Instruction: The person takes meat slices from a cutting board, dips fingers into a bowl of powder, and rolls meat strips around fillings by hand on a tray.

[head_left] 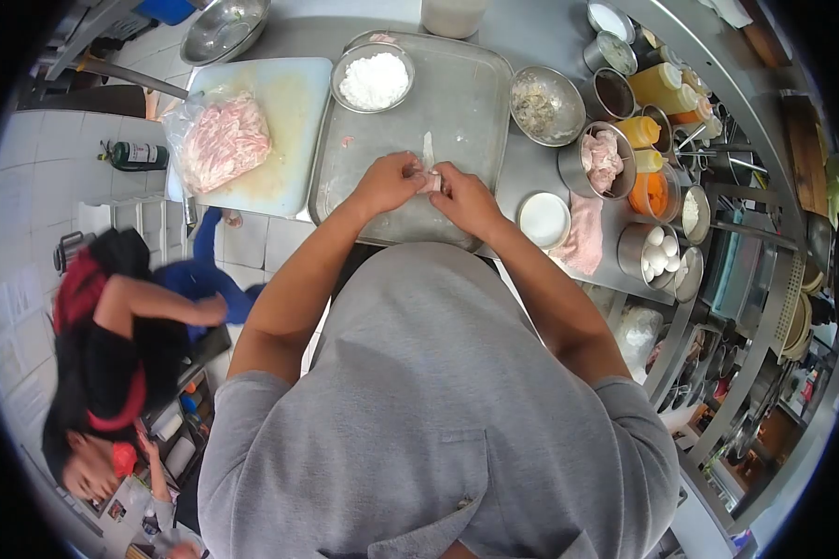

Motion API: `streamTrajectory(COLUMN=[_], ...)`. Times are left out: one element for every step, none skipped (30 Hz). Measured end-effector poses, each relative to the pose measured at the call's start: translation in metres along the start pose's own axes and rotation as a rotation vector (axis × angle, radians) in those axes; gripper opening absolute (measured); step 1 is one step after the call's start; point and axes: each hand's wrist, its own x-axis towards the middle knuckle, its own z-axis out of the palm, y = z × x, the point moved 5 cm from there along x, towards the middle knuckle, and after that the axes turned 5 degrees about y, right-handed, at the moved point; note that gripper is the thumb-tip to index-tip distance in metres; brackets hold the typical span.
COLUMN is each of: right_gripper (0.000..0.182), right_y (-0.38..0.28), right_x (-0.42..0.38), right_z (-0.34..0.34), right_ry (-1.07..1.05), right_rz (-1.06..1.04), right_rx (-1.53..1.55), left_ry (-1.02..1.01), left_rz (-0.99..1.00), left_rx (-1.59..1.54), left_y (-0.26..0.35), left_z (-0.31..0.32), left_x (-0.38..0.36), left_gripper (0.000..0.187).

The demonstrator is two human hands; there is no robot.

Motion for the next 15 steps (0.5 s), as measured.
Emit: streamTrajectory(right_gripper=[0.043,0.043,0.042,0.042,0.042,0.041,0.041,0.041,0.043,0.046,0.046,0.049,0.052,0.052,0.055], right_y=[0.000,0.001,0.004,0.007,0.011,0.012,0.012,0.013,0.013,0.011,0.009,0.004,0.000,0.000,-0.001], right_x=[0.002,0.004,0.005,0.006,0.007,0.008,0.008,0.009,0.008,0.009,0.007,0.003,0.001,0.002,0.003], right_z=[0.000,-0.001,0.001,0.004,0.005,0.006,0.008,0.008,0.007,0.006,0.006,0.002,0.000,0.000,0.001], right_ry=[-0.002,0.002,-0.008,-0.020,-0.019,-0.072,-0.125,-0.126,-0.116,-0.106,-0.110,-0.079,-0.048,-0.049,-0.035], right_rz=[0.028,0.029,0.027,0.025,0.027,0.022,0.017,0.016,0.032,0.046,0.042,0.056,0.069,0.067,0.039], right_rx=[0.008,0.011,0.024,0.036,0.038,0.054,0.069,0.068,0.050,0.033,0.032,0.044,0.056,0.055,0.018], left_ry=[0.132,0.128,0.104,0.080,0.078,0.058,0.040,0.042,0.029,0.018,0.023,0.017,0.011,0.014,-0.006], left_rz=[0.131,0.133,0.223,0.312,0.312,0.317,0.322,0.323,0.276,0.229,0.227,0.202,0.178,0.177,0.145], left_rx=[0.003,0.006,0.024,0.040,0.042,0.057,0.071,0.070,0.034,-0.001,-0.001,0.008,0.016,0.016,0.035], left_y=[0.007,0.006,0.017,0.026,0.026,0.024,0.022,0.020,0.016,0.011,0.008,0.004,0.001,-0.001,-0.003], left_z=[-0.005,-0.005,-0.008,-0.009,-0.008,-0.006,-0.004,-0.003,-0.001,-0.001,-0.001,-0.002,-0.002,-0.003,-0.002], left_x=[-0.005,-0.010,-0.017,-0.024,-0.028,-0.031,-0.032,-0.031,-0.028,-0.024,-0.020,-0.014,-0.009,-0.003,0.003], left_gripper=[0.034,0.034,0.034,0.035,0.035,0.036,0.037,0.037,0.036,0.036,0.036,0.034,0.032,0.032,0.030])
